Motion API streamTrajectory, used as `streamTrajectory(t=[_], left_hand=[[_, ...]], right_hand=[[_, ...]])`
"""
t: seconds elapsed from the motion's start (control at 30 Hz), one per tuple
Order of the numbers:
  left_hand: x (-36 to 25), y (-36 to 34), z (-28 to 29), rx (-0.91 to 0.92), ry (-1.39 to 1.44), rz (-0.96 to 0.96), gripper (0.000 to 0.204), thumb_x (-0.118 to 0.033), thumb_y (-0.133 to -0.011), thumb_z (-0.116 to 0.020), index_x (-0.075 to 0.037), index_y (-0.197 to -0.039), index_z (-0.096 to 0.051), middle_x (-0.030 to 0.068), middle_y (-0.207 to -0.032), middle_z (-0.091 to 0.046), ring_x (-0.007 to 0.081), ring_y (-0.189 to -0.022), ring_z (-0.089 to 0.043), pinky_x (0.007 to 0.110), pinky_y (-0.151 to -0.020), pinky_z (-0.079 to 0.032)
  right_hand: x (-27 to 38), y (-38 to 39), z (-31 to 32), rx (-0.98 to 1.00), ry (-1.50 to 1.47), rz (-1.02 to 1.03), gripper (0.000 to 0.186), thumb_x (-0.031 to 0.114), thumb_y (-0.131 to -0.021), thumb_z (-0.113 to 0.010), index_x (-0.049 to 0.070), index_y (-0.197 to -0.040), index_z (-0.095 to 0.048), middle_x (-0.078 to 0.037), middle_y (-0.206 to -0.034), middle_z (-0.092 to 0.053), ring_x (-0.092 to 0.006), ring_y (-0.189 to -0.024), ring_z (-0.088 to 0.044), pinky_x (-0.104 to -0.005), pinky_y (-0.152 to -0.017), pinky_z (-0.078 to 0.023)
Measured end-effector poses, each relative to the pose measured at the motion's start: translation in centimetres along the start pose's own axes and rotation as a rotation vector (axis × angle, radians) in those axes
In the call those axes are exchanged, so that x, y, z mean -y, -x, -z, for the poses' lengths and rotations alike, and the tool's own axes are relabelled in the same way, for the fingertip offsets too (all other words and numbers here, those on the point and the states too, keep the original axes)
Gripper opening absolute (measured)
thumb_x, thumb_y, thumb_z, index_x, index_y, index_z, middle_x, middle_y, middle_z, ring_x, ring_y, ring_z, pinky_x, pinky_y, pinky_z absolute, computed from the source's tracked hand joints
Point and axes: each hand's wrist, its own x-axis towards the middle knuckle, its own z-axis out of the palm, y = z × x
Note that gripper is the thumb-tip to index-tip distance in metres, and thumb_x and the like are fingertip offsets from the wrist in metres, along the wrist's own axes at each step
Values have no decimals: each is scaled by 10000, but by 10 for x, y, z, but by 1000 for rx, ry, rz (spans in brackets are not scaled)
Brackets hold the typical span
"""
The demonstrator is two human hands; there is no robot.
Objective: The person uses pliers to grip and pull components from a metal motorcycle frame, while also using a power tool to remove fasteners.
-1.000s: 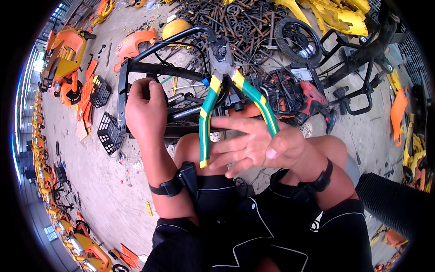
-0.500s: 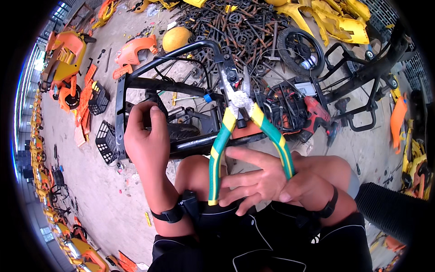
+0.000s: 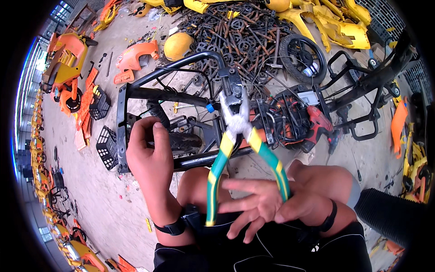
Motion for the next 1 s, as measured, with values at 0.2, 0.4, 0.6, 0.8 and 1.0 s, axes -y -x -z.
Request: streamTrajectory(t=[0.2, 0.4, 0.6, 0.8, 1.0], left_hand=[[3, 2, 2, -10, 4, -15, 151, -139, -979, -647, -4, -1038, -680, 36, -795, -673, 92, -722, -599, 265, -685, -496], [2, 2, 1, -4, 13, -14, 151, -131, -983, -642, 4, -1041, -673, 35, -809, -666, 86, -732, -583, 260, -692, -492], [-1, 3, 2, -5, 26, 9, 149, -116, -986, -634, 20, -1040, -665, 30, -814, -657, 80, -733, -568, 255, -691, -485], [-1, 3, 1, 5, 35, -12, 148, -121, -992, -636, 18, -1037, -665, 19, -809, -648, 71, -731, -558, 243, -679, -472], [0, 2, 2, 6, 44, -20, 143, -121, -998, -638, 14, -1035, -668, 15, -805, -640, 61, -721, -547, 232, -665, -462]], right_hand=[[10, -5, -6, 42, 27, 81, 1148, 306, -870, -801, 93, -1656, 7, -266, -1661, -233, -412, -1338, -545, -458, -973, -556], [0, 0, -2, 89, -19, 28, 1088, 209, -880, -760, 80, -1654, -6, -266, -1657, -243, -413, -1325, -556, -452, -928, -586], [12, 7, 5, 27, -29, 104, 1082, 163, -869, -758, 143, -1662, -22, -278, -1659, -223, -460, -1333, -542, -458, -815, -632], [-2, 5, 3, 94, -151, 73, 1091, 77, -869, -749, 129, -1659, 2, -272, -1669, -177, -480, -1327, -530, -424, -829, -630], [6, 14, -1, 80, -36, 125, 1130, 24, -839, -713, 111, -1646, 72, -310, -1661, -149, -498, -1316, -532, -459, -820, -633]])
